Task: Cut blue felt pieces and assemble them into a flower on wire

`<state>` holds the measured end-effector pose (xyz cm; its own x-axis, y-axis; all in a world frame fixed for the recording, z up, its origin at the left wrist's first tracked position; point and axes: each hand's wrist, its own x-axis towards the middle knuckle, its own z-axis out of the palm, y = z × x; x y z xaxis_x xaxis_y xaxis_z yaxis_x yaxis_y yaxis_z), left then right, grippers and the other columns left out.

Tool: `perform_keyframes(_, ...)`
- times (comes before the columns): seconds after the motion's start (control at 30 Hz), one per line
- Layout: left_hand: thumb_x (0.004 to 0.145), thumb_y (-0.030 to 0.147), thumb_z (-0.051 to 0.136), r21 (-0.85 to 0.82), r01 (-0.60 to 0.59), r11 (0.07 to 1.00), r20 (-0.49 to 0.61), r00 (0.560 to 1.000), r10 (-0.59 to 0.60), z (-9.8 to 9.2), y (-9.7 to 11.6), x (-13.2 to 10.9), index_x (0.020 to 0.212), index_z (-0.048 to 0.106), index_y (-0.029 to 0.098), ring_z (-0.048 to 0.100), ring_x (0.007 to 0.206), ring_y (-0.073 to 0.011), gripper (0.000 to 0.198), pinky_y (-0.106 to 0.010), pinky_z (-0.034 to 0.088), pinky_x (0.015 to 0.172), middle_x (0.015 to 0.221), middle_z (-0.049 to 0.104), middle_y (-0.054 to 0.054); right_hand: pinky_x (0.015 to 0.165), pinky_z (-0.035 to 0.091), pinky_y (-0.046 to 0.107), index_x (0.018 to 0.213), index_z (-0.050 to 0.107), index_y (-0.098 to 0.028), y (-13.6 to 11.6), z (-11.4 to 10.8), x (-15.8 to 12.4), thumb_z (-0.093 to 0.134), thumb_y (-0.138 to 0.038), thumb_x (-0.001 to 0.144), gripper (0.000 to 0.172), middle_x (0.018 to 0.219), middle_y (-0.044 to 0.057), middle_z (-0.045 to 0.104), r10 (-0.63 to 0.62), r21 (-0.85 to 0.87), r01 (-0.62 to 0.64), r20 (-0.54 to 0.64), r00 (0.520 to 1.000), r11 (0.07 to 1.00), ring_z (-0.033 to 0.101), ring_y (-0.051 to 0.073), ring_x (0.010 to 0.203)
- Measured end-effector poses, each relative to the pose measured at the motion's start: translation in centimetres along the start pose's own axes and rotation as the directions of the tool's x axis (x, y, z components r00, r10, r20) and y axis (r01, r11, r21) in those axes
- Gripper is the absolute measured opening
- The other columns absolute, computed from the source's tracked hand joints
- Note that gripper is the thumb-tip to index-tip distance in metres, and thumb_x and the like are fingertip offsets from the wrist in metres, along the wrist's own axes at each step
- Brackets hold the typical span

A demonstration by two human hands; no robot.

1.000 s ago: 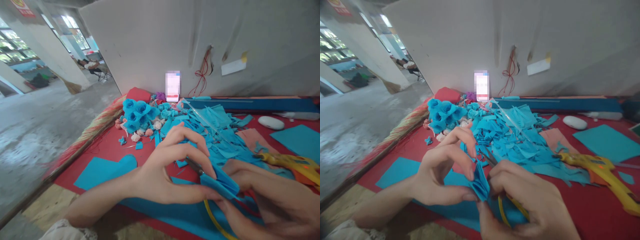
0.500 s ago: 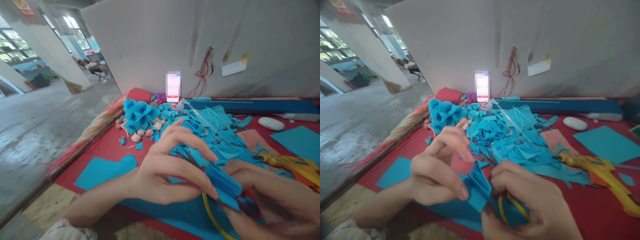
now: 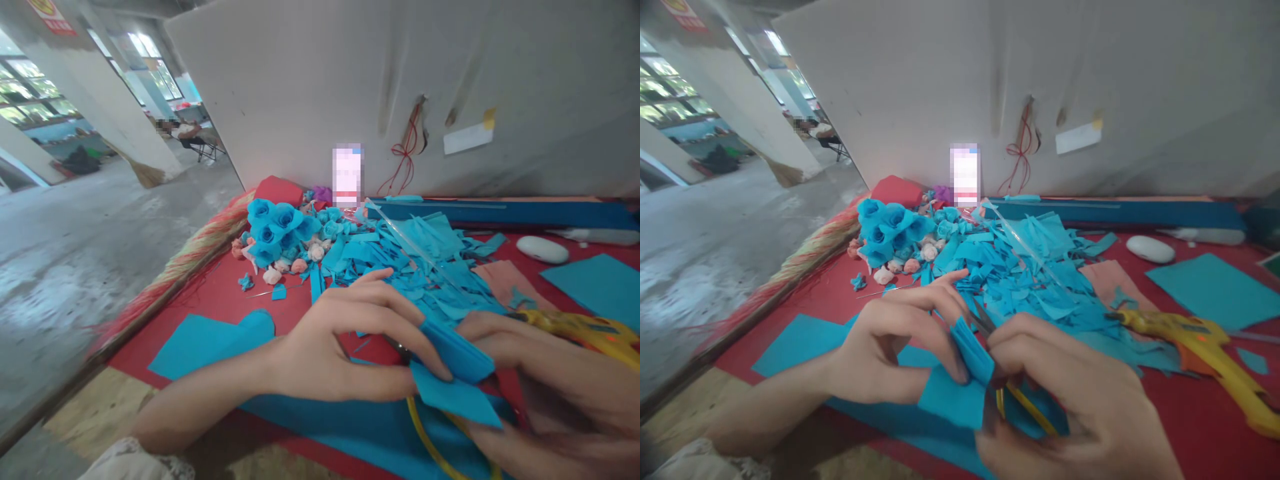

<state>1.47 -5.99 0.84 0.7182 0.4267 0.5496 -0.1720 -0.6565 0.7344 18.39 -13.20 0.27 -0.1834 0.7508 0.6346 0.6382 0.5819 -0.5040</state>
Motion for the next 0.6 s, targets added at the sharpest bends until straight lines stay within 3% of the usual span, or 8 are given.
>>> perform_keyframes(0.2, 0.071, 0.011, 0.064, -0.010, 0.020, 1.000, -0.047, 0.999, -0.020, 0.1, -0.1, 0.0, 0.068, 0.063, 0.013, 0.063, 0.075, -0.0138, 0.003, -0.038, 0.031, 0.103, 0.076, 0.064, -0.005, 0.036, 0.045, 0.015, 0.070, 0.039, -0.028, 0.3, 0.1, 0.1, 0.045, -0.008, 0.060, 0.023, 0.055, -0.007, 0.048, 0.013, -0.009, -0.013, 0.005, 1.000, 1.000, 0.054, 0.012, 0.048)
perform_keyframes(0.4, 0.068, 0.004, 0.061, -0.121, 0.033, 0.992, -0.083, 0.996, -0.043, 0.3, -0.4, 0.0, 0.071, 0.065, 0.013, 0.063, 0.078, -0.0151, 0.011, -0.036, 0.044, 0.095, 0.075, 0.067, -0.006, 0.039, 0.045, 0.014, 0.070, 0.041, -0.028, 0.1, 0.1, 0.7, 0.044, -0.010, 0.064, 0.019, 0.062, -0.006, 0.055, 0.014, -0.032, -0.014, -0.006, 1.000, 0.999, 0.057, 0.011, 0.054)
perform_keyframes(0.6, 0.066, 0.004, 0.061, -0.175, 0.063, 0.982, -0.103, 0.991, -0.082, 0.3, -0.3, 0.1, 0.071, 0.066, 0.012, 0.062, 0.077, -0.0163, 0.011, -0.035, 0.048, 0.090, 0.074, 0.067, -0.007, 0.034, 0.042, 0.010, 0.063, 0.038, -0.026, -0.3, -0.1, 1.4, 0.040, -0.011, 0.064, 0.015, 0.048, -0.009, 0.047, 0.010, -0.045, -0.010, -0.010, 1.000, 0.999, 0.058, 0.008, 0.048)
